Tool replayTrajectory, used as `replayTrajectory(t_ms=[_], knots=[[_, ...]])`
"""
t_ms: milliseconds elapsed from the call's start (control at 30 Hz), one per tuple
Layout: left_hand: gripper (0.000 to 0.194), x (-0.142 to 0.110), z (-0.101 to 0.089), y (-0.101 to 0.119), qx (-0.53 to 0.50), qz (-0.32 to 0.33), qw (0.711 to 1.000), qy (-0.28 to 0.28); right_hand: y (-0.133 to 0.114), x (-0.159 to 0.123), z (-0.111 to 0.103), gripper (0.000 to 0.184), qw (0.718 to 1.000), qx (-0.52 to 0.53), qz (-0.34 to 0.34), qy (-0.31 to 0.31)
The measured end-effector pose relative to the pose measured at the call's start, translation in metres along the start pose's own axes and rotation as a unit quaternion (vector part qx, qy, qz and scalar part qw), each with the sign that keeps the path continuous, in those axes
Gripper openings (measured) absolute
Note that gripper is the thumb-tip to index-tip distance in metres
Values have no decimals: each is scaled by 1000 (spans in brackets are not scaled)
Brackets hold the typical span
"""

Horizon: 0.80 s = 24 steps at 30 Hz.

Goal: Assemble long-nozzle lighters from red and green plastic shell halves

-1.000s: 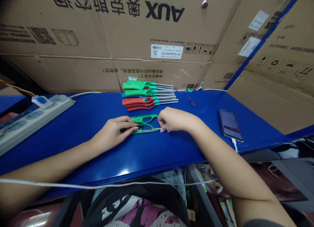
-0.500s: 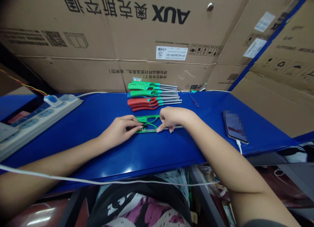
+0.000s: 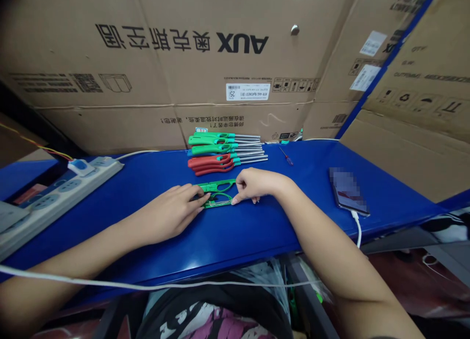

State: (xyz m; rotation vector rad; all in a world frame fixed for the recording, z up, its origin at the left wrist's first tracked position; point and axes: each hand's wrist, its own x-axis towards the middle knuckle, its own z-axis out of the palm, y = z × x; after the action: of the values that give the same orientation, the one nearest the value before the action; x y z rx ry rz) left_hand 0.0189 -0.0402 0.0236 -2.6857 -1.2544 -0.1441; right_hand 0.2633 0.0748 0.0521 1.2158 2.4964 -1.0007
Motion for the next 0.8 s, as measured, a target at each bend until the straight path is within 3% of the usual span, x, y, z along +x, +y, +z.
replayTrajectory(t_ms=[167, 333, 500, 800], knots=[[38, -2, 2, -2, -17, -8, 1000, -17, -2, 0, 6, 32, 989, 26, -144, 22], [44, -2, 5, -8, -61, -3, 998, 2, -10, 6, 16, 21, 971, -20, -231, 59], [46, 0, 4, -12, -107, 35, 994, -6, -10, 8, 19, 17, 971, 7, -234, 41], [45, 5, 7, -14, -68, 58, 996, -26, -9, 10, 18, 18, 971, 22, -237, 30]])
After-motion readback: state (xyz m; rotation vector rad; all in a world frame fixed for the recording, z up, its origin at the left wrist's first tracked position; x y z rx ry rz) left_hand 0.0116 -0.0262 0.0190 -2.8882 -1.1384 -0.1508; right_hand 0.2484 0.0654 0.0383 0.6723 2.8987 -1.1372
